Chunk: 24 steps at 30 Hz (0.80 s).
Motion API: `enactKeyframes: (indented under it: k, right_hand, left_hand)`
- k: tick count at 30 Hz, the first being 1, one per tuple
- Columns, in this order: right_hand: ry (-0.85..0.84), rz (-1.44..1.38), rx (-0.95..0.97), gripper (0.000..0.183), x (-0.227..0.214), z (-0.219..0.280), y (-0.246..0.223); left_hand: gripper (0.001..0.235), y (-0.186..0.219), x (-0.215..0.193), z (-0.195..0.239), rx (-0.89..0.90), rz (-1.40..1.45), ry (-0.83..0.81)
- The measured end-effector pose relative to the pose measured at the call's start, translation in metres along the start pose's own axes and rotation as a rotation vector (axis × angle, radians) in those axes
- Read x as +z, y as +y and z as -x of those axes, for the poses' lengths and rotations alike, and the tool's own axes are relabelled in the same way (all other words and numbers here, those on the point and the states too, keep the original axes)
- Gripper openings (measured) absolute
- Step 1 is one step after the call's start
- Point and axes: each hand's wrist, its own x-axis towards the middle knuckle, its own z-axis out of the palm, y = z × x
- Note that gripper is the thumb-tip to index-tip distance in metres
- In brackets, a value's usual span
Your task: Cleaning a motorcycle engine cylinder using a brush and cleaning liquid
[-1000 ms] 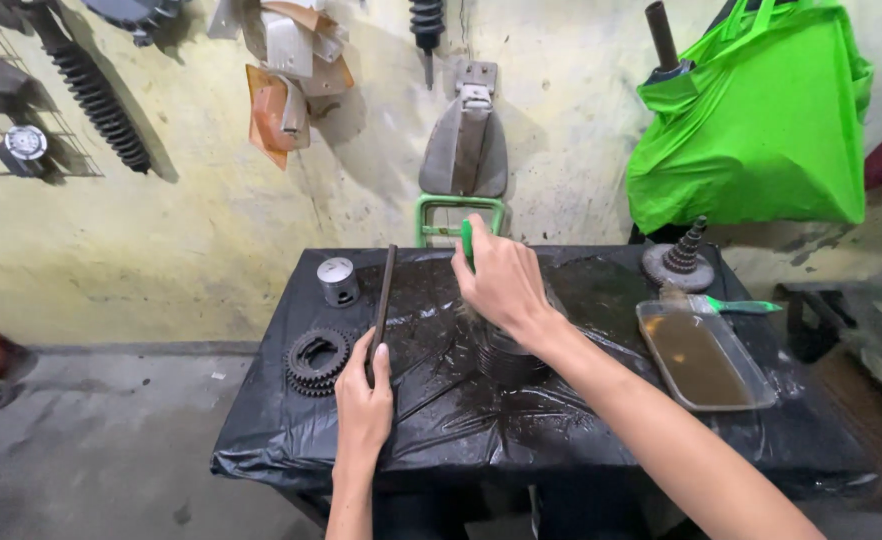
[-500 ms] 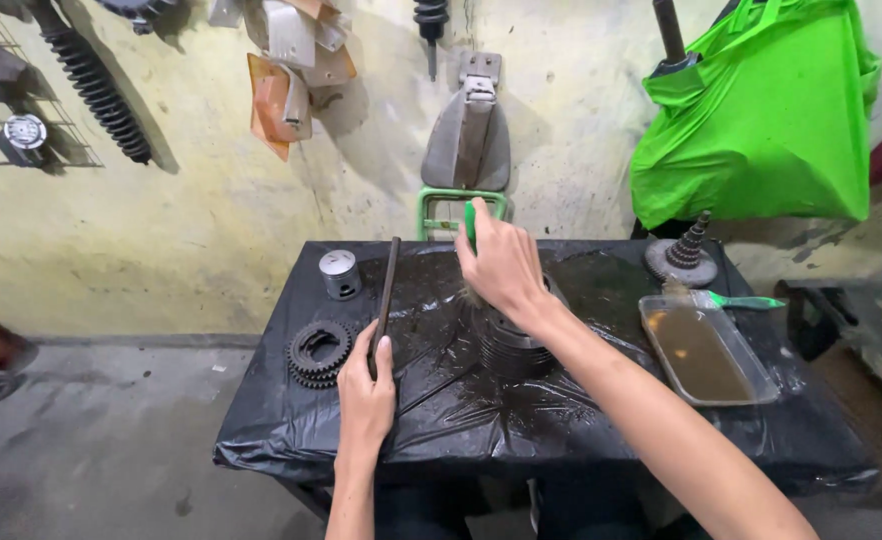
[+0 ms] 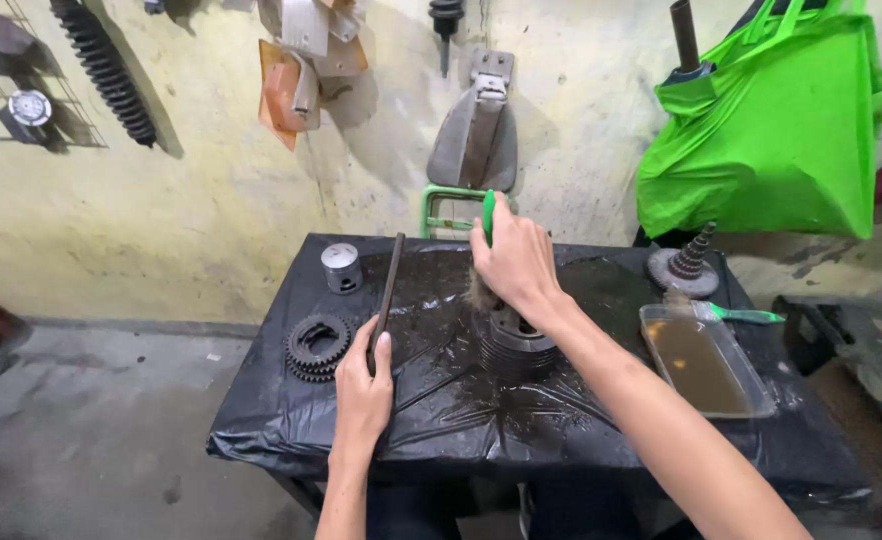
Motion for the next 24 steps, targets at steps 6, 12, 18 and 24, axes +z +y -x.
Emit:
enactKeyframes:
  k: [6,12,18,24]
  right_hand:
    - [0.049,0.016,-0.252,0.037,0.015,0.014,-0.003]
    - [-0.155,-0.010,0.000,0.064,-0.040,0.055,-0.039]
    - [-0.006,-0.055,-0.060,0.058,-0.018,0.021,-0.030]
    - [-0.154,-0.081,-0.012,0.053,-0.038,0.058,-0.020]
  left_hand:
    - [0.049,-0.014,0.005,-0.002,0.060,-0.010,0.028]
    - [0.047,0.021,-0.008,0.003,-0.015,0.024,0.009]
    - [0.046,0.015,-0.009,0.002,-0.001,0.017,-0.008]
    - [0.045,0.017,-0.008,0.003,0.024,0.027,0.009]
